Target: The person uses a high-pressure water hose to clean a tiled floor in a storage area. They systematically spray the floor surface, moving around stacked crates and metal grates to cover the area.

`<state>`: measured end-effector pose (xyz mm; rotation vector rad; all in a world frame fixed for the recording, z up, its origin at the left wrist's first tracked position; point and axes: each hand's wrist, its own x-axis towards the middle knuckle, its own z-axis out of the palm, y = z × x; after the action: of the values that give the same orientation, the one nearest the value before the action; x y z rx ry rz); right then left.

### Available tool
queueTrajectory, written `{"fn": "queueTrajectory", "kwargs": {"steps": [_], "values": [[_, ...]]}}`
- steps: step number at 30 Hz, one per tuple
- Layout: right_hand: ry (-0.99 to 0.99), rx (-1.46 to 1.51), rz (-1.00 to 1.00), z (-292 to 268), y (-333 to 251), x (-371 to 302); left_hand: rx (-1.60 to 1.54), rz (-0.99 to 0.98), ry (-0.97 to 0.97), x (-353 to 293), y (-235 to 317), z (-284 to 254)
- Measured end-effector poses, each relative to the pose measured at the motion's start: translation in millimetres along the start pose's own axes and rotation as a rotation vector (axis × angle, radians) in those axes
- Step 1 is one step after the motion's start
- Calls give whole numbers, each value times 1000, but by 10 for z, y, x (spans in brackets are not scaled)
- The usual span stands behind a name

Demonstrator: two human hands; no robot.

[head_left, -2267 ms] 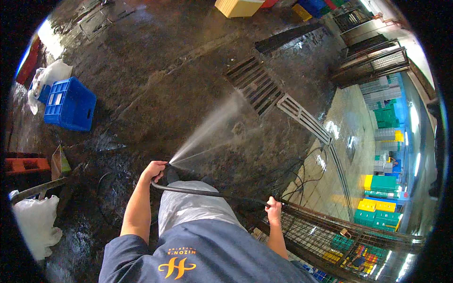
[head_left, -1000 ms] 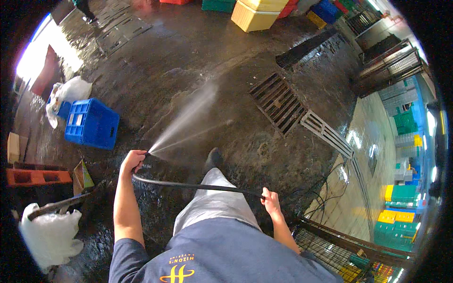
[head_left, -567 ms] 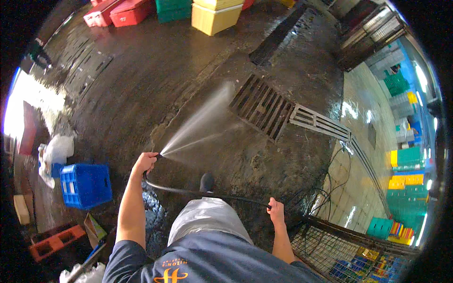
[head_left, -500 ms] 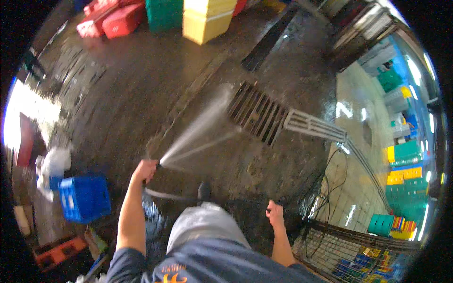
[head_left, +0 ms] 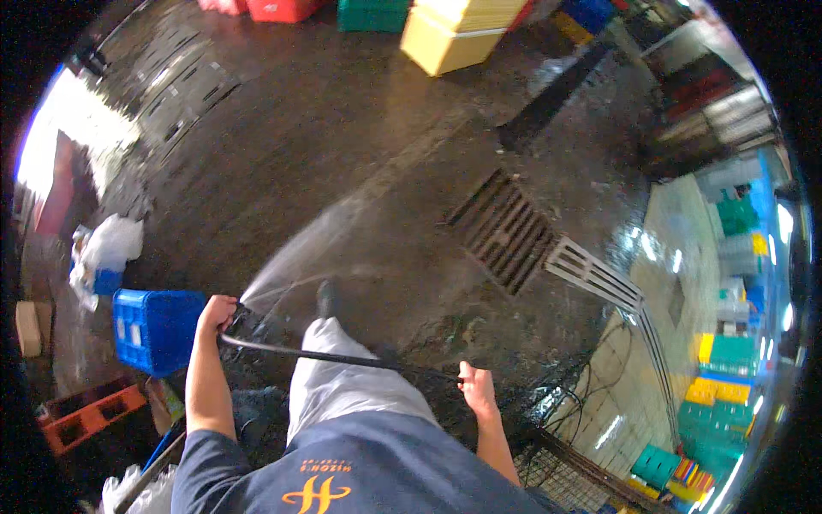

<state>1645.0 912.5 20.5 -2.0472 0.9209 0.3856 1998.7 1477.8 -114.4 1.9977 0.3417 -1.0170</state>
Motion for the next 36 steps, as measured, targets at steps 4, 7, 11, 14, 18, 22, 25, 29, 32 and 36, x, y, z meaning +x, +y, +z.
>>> {"fn": "queueTrajectory", "kwargs": {"steps": [4,7,11,14,18,22,25,29,32,36], "values": [[-37,-19,-79,243,-555,130,-69,-63,144,119,152,-375],[-80,56,117,321,-923,329,-36,7,-2,517,460,-610],[-81,186,162,367,-1360,464,17,22,-134,1117,1053,-712],[-18,276,213,412,-1596,444,86,53,-197,1417,1567,-647],[5,365,200,462,-1716,357,156,109,-283,1740,2225,-496],[114,490,311,463,-1668,236,218,164,-334,1995,2804,-220],[180,530,325,420,-1603,150,282,230,-391,2112,3158,23],[260,538,303,334,-1553,97,322,336,-384,2155,3471,348],[348,627,284,317,-1500,100,204,342,-369,2060,3587,536],[455,428,127,279,-1311,211,289,383,-468,1878,3724,721]]}}
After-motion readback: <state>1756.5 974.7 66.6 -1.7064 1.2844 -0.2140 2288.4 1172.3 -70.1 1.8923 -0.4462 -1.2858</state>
